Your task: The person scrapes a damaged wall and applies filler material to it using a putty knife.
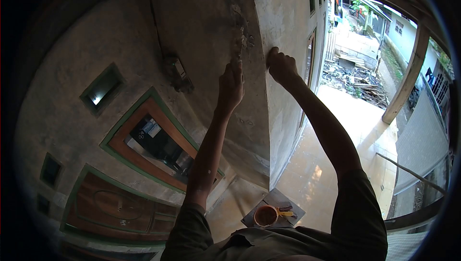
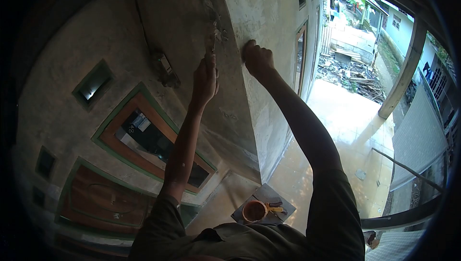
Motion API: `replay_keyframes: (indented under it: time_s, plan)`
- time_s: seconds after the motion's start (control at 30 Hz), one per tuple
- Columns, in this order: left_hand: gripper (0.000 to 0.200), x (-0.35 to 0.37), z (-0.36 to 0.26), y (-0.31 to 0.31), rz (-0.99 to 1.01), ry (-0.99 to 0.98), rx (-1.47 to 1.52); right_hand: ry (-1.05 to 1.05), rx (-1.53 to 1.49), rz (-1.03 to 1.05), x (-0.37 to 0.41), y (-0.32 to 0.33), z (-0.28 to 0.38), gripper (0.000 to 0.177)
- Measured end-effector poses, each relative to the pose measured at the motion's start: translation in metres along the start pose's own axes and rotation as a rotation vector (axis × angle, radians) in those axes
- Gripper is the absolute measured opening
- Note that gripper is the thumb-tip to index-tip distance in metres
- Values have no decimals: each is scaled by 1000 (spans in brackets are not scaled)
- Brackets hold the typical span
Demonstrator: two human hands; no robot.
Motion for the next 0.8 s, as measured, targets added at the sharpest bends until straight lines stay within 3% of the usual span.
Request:
replay_keyframes:
  time_s: [0.1, 0.2, 0.3, 0.37, 0.4, 0.47, 0.57, 0.67, 0.8]
  plan:
    - [40, 9, 36, -14, -19, 28, -31, 6, 20, -30, 2, 1, 0, 26]
    - [33, 39, 59, -16, -84, -149, -144, 18, 27, -46, 1, 1, 0, 27]
    - [31, 46, 66, -5, -11, -49, -175, 1, 4, -41, -1, 0, 0, 27]
    - [34, 51, 44, 3, -154, -336, -283, -3, -7, -28, -1, -1, 0, 27]
    - [34, 44, 42, 5, -158, -340, -285, -19, -26, -21, -1, -2, -1, 28]
    - [44, 15, 41, 9, -48, -32, -84, -17, -35, -9, -1, 0, -1, 28]
    - [48, 0, 22, 4, -47, 9, -50, -17, -36, -8, -1, -4, -2, 29]
    - [36, 15, 23, -11, -62, -45, -103, -16, -43, -22, -1, -3, -3, 29]
    - [41, 42, 61, -17, -85, -207, -65, -13, -66, -43, -1, -2, -3, 27]
Point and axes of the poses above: each hand's wrist, its own x-axis away from the middle knuckle, its own y-axis out of the back of the hand, z = x × y, the point moved 7 cm from there along -x, towards the middle knuckle, and after that the axes turned 15 degrees about y, right-handed, at the moved point
